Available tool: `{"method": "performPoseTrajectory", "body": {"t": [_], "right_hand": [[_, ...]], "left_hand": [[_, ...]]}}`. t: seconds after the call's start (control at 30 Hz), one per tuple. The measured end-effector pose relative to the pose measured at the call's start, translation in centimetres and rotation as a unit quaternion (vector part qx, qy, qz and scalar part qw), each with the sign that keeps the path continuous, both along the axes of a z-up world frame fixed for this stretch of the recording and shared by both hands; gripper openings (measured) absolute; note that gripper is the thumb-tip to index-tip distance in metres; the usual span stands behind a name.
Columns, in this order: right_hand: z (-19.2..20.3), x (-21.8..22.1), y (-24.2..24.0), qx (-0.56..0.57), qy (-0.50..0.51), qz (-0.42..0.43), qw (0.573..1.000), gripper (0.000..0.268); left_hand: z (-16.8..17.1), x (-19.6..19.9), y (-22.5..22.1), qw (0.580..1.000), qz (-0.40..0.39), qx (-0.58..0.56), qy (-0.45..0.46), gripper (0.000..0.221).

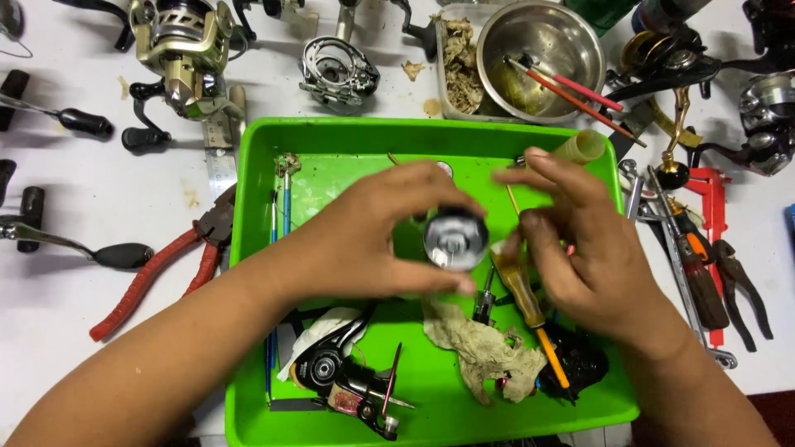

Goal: Inspecting, lubricating, and reassembling the internal components of a fishing reel spool using a screwdriver and oil.

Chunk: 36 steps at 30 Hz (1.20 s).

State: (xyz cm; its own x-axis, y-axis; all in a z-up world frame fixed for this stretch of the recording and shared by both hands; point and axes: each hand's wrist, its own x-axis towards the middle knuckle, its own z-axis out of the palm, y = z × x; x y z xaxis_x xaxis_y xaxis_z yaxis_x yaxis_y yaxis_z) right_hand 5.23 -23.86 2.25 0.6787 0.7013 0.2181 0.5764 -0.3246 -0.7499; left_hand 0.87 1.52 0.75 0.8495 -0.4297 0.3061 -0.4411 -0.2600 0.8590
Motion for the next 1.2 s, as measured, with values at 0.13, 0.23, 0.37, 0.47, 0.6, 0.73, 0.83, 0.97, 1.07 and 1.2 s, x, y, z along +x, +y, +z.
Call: {"method": "performPoseTrajectory", "body": {"t": [0.13, 0.23, 0.37, 0.47, 0.6, 0.73, 0.83, 0.97, 1.07, 1.2], "right_hand": [[0.2, -0.3, 0.4, -0.017, -0.089, 0.046, 0.995, 0.065], [0.8, -0.6, 1.1, -0.035, -0.147, 0.036, 0.988, 0.087], [3.1, -2.0, 2.9, 0.109, -0.032, 0.026, 0.993, 0.074], [3.4, -2.9, 2.9, 0.138, -0.023, -0.007, 0.99, 0.062], [3.0, -3.0, 2.3, 0.141, 0.026, -0.05, 0.988, 0.055], [3.4, -1.7, 0.4, 0.075, 0.024, -0.036, 0.996, 0.05], [3.9, -1.4, -0.7, 0.005, 0.004, -0.012, 1.0, 0.042], [4.7, -1.5, -1.1, -0.066, 0.013, -0.057, 0.996, 0.045], [5.2, -1.6, -1.2, -0.097, 0.0, -0.086, 0.992, 0.042], [5.5, -0.7, -1.9, -0.11, -0.124, -0.038, 0.985, 0.023]], "left_hand": [[1.1, -0.1, -0.3, 0.993, 0.117, 0.013, -0.024, 0.059], [3.0, -0.7, -0.7, 0.986, 0.159, 0.004, -0.046, 0.054], [5.2, -2.4, -2.2, 0.98, 0.188, -0.072, 0.0, 0.052], [6.1, -4.0, -3.0, 0.971, 0.187, -0.131, 0.072, 0.056], [6.4, -6.6, -1.0, 0.987, 0.152, -0.014, 0.051, 0.097], [6.0, -9.7, 2.8, 0.986, 0.056, 0.152, 0.044, 0.068], [4.4, -12.1, 3.9, 0.977, -0.015, 0.206, 0.049, 0.056], [2.1, -13.6, 3.2, 0.944, -0.004, 0.329, 0.01, 0.061], [0.8, -13.6, 2.5, 0.925, 0.004, 0.38, -0.007, 0.057], [-0.2, -13.5, 2.2, 0.909, 0.011, 0.417, -0.015, 0.053]]}}
